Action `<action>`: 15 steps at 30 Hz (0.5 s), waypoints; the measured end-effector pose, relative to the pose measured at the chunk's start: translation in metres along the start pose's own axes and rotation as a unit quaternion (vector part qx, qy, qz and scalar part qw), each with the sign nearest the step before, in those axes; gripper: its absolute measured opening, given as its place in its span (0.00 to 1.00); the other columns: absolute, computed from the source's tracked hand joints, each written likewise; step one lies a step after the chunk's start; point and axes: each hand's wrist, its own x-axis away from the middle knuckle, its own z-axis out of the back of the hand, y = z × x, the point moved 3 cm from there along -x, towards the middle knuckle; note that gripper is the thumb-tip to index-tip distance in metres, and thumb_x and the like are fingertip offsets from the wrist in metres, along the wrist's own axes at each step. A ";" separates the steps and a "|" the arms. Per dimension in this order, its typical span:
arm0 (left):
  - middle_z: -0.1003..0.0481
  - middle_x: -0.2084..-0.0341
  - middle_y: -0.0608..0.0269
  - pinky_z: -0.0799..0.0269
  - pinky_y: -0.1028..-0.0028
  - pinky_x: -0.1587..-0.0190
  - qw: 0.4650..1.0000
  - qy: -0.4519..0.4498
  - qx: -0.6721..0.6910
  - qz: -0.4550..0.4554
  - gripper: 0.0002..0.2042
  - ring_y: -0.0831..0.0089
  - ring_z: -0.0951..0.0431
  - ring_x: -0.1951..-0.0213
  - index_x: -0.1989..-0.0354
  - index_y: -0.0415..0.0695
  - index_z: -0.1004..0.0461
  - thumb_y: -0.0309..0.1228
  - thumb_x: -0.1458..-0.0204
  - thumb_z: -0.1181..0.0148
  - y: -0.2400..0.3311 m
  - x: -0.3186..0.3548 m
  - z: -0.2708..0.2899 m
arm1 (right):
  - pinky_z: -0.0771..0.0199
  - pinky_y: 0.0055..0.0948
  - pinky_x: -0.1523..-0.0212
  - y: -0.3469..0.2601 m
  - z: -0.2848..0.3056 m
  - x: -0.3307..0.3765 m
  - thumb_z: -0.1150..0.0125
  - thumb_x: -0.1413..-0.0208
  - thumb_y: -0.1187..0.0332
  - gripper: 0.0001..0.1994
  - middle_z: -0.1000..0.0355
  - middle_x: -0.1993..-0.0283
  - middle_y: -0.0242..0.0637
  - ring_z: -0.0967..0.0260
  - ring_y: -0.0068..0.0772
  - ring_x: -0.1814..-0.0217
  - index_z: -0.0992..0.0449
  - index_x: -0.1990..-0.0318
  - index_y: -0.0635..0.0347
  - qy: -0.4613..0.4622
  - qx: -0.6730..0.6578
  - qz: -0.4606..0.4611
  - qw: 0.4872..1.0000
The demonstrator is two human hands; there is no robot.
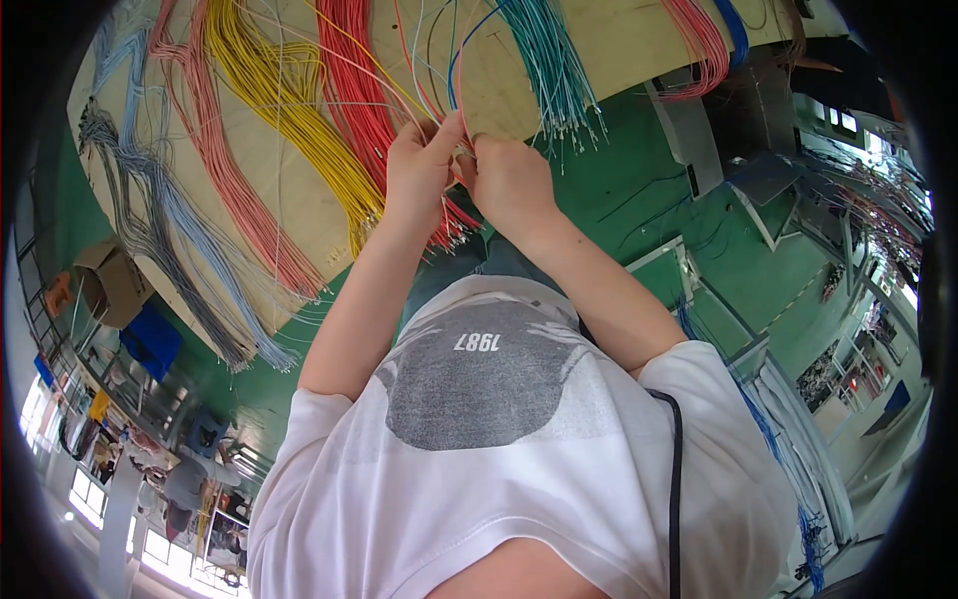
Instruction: Sorting various colored wires and inserting them into a black cable sleeve.
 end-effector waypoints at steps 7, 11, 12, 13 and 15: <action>0.31 0.76 0.63 0.49 0.86 0.83 0.993 -0.022 0.109 0.026 0.07 0.84 0.42 0.82 0.67 0.38 0.35 0.30 0.49 0.53 0.002 0.002 0.004 | 0.36 0.29 0.77 0.014 0.001 -0.007 0.44 0.57 0.67 0.09 0.33 0.83 0.43 0.34 0.33 0.80 0.28 0.74 0.65 -0.045 -0.237 -0.041 0.969; 0.31 0.77 0.64 0.47 0.84 0.83 0.988 -0.034 0.137 0.056 0.07 0.84 0.43 0.82 0.66 0.37 0.35 0.29 0.48 0.57 0.007 0.004 0.008 | 0.40 0.22 0.78 0.021 0.000 -0.006 0.43 0.58 0.67 0.09 0.34 0.84 0.34 0.39 0.20 0.80 0.28 0.72 0.65 -0.146 -0.279 -0.126 0.941; 0.32 0.77 0.64 0.47 0.84 0.82 0.988 -0.038 0.138 0.054 0.08 0.84 0.43 0.82 0.65 0.37 0.35 0.29 0.47 0.57 0.005 0.002 0.009 | 0.42 0.21 0.79 0.022 -0.001 -0.005 0.43 0.58 0.68 0.08 0.36 0.84 0.31 0.42 0.18 0.81 0.28 0.74 0.65 -0.140 -0.310 -0.130 0.931; 0.32 0.77 0.64 0.47 0.84 0.82 0.988 -0.042 0.140 0.053 0.08 0.84 0.43 0.82 0.65 0.37 0.35 0.29 0.47 0.58 0.003 0.000 0.010 | 0.44 0.20 0.79 0.022 -0.002 -0.003 0.43 0.58 0.68 0.08 0.38 0.84 0.29 0.44 0.16 0.81 0.29 0.75 0.64 -0.135 -0.340 -0.134 0.921; 0.33 0.77 0.65 0.48 0.84 0.82 0.986 -0.044 0.154 0.054 0.08 0.84 0.43 0.83 0.65 0.38 0.35 0.30 0.47 0.57 0.002 -0.002 0.011 | 0.46 0.19 0.80 0.025 -0.004 -0.003 0.43 0.58 0.68 0.08 0.39 0.84 0.26 0.47 0.14 0.81 0.30 0.77 0.64 -0.132 -0.367 -0.136 0.911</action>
